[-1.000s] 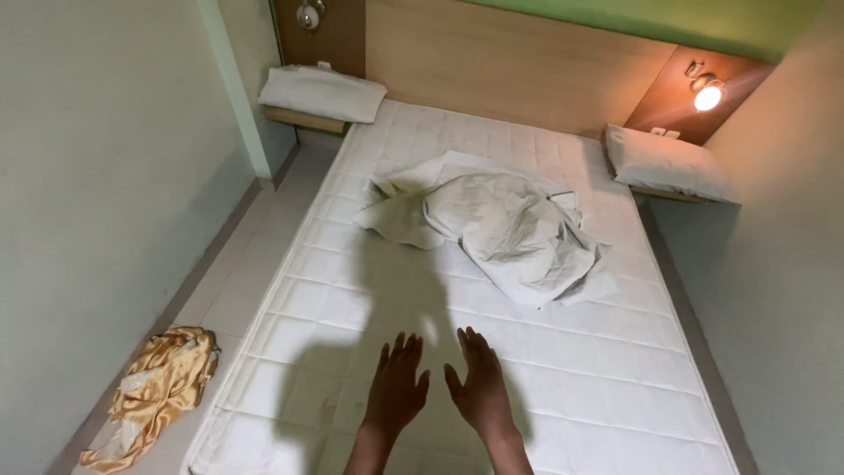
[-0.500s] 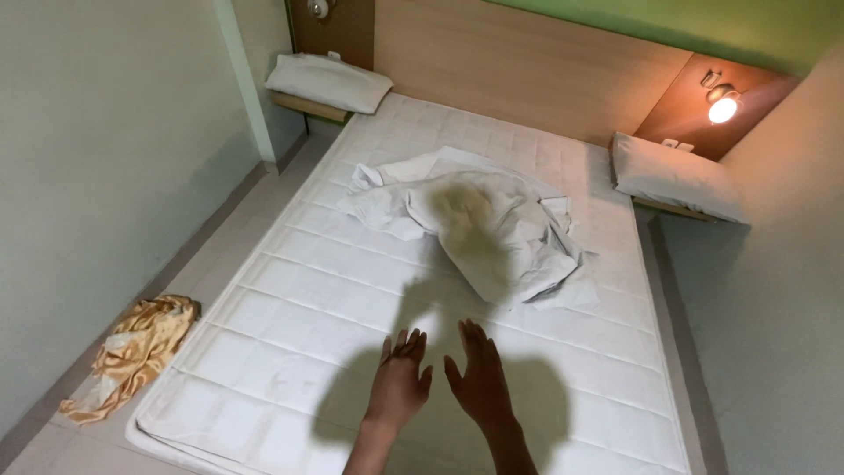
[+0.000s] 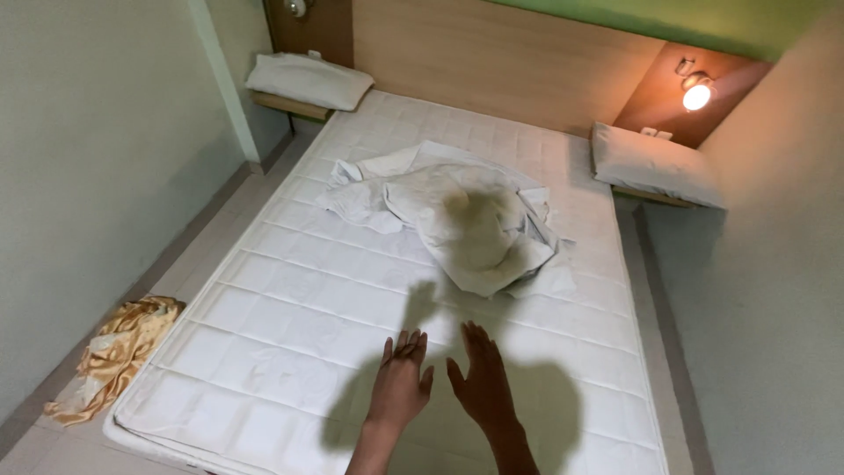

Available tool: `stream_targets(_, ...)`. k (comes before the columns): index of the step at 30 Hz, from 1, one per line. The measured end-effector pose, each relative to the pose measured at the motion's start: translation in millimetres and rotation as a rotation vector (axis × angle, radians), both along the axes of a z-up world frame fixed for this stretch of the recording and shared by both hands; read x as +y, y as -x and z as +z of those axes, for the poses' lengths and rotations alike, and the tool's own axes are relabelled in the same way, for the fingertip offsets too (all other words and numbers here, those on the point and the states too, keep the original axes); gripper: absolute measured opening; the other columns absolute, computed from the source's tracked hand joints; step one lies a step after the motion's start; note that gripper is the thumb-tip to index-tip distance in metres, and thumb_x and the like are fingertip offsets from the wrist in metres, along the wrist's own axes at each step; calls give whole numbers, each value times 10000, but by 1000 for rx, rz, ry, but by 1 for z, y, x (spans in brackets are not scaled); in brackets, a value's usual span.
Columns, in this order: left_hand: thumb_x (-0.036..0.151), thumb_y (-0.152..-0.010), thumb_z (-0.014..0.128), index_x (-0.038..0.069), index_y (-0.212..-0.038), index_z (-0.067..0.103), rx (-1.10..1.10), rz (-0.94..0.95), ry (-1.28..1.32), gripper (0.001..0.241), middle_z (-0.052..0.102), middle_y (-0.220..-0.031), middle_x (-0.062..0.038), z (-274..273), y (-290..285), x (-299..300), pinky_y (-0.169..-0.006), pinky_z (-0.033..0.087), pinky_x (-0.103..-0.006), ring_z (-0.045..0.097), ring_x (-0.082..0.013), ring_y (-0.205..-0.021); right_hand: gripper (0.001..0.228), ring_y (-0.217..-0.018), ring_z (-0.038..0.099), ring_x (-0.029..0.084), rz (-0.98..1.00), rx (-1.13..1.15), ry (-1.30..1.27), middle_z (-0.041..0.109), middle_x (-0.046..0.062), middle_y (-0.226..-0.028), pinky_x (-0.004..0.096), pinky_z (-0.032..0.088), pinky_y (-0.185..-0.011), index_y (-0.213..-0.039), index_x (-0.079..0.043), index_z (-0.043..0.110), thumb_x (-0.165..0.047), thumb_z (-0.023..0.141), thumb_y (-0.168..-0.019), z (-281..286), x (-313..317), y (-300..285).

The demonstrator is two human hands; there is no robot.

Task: The person makes a bed by arranging pillows and smoothing the mattress. They pick up a pillow, place it against the headboard, and then smooth the white mattress surface with their hands. The person also handles a crumpled white sheet or duvet, spreading it over the mattress.

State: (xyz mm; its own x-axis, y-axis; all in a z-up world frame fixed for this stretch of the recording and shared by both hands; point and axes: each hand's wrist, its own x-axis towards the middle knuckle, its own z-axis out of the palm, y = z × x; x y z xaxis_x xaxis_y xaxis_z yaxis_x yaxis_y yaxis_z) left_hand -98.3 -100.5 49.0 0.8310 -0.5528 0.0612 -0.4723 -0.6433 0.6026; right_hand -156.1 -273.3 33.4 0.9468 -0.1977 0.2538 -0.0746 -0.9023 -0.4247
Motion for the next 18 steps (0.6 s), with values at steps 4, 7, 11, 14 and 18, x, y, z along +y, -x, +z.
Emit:
stream_targets(4, 156, -947, 641, -42, -1466, 481, -74, -13, 83, 579, 489, -1524, -201, -8, -6, -1, -1273, 203, -470, 363, -327, -1495, 734, -1506, 325, 336, -43, 6, -29, 385, 157, -1605, 474, 248, -1223, -1561, -89, 343, -305, 664, -937, 9, 1, 9)
stream_targets(7, 167, -939, 643, -23, -1466, 456, 10, -27, 24, 591, 446, -1539, -203, -13, -6, -2, -1239, 171, -484, 307, -351, -1490, 735, -1494, 325, 331, -94, 58, -50, 378, 146, -1605, 472, 255, -1216, -1555, -121, 349, -321, 674, -927, 11, 2, 20)
stream_targets(11, 171, -942, 633, -17, -1474, 452, 0, -33, 54, 593, 479, -1524, -183, -10, 6, -3, -1256, 179, -468, 326, -329, -1497, 733, -1499, 324, 335, -114, 30, -41, 385, 154, -1606, 490, 247, -1219, -1558, -107, 348, -310, 672, -933, 13, 1, 35)
stream_targets(14, 168, -944, 638, -20, -1476, 447, 0, -37, 51, 596, 471, -1528, -185, -11, 9, -6, -1254, 176, -470, 320, -329, -1500, 730, -1500, 325, 333, -125, 26, -70, 386, 152, -1606, 473, 264, -1218, -1552, -106, 352, -303, 672, -927, 9, -1, 41)
stream_targets(18, 152, -934, 663, -29, -1480, 435, 14, -40, -14, 619, 463, -1539, -181, -1, 15, -11, -1261, 174, -471, 318, -319, -1507, 736, -1502, 318, 331, -113, 7, -59, 385, 146, -1602, 477, 249, -1220, -1556, -97, 347, -301, 672, -927, 5, -10, 40)
